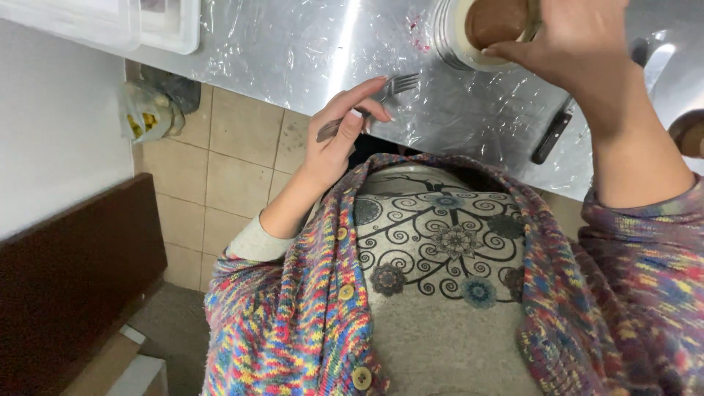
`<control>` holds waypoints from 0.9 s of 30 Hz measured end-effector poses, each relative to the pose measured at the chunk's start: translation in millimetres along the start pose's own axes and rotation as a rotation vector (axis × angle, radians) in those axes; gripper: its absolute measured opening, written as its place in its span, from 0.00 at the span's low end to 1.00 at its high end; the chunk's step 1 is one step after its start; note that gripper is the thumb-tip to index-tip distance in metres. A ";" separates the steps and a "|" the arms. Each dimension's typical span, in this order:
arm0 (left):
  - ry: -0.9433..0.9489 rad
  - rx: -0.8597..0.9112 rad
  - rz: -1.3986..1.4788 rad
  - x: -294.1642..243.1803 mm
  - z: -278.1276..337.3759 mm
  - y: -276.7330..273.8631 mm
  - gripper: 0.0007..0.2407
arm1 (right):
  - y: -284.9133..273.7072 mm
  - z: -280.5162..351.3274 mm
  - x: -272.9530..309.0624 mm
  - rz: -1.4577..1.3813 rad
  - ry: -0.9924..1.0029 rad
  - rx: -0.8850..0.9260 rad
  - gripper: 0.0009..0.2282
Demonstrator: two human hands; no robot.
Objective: Dipping small chocolate cakes into white glaze and placing them on a surface.
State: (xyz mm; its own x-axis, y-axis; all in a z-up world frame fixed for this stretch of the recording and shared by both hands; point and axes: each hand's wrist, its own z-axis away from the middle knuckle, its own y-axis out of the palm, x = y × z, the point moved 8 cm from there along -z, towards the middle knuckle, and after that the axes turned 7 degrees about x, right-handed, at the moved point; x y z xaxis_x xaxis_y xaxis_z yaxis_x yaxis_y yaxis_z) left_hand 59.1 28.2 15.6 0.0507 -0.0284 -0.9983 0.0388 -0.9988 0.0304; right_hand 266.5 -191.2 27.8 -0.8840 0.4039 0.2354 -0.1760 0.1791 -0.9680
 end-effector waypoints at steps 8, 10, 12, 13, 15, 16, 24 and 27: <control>0.019 0.185 0.131 -30.9 -36.9 -3.9 0.27 | -19.2 119.8 -28.6 0.015 0.293 -0.181 0.15; 0.040 0.214 0.088 -37.8 -47.1 -3.7 0.27 | 1.3 156.6 -29.4 0.018 0.412 -0.166 0.14; 0.069 0.246 0.053 -42.1 -58.3 -0.2 0.28 | 27.5 191.9 -24.3 0.027 0.532 -0.148 0.12; 0.115 0.244 -0.018 -46.0 -64.1 1.4 0.29 | 51.1 214.7 -30.4 -0.064 0.748 -0.076 0.12; 0.162 0.244 -0.095 -53.5 -74.9 4.0 0.30 | 86.5 239.5 -33.5 -0.178 0.957 -0.010 0.13; 0.190 0.249 -0.139 -57.3 -77.8 5.3 0.31 | 95.5 243.8 -31.0 -0.168 0.984 -0.021 0.14; 0.286 0.322 -0.204 -59.1 -84.2 20.9 0.31 | 89.4 307.2 -42.7 -0.292 1.132 -0.230 0.12; 0.221 0.224 -0.187 -50.0 -87.6 18.0 0.22 | 76.9 329.1 -42.6 -0.032 0.917 -0.185 0.13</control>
State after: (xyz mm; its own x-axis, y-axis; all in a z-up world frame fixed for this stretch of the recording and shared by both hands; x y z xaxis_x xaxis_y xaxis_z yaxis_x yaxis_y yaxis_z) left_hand 144.7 15.1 70.5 0.2786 0.1403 -0.9501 -0.1507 -0.9706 -0.1875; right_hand 148.1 -489.9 -85.3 -0.1794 0.9321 0.3148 -0.0532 0.3103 -0.9491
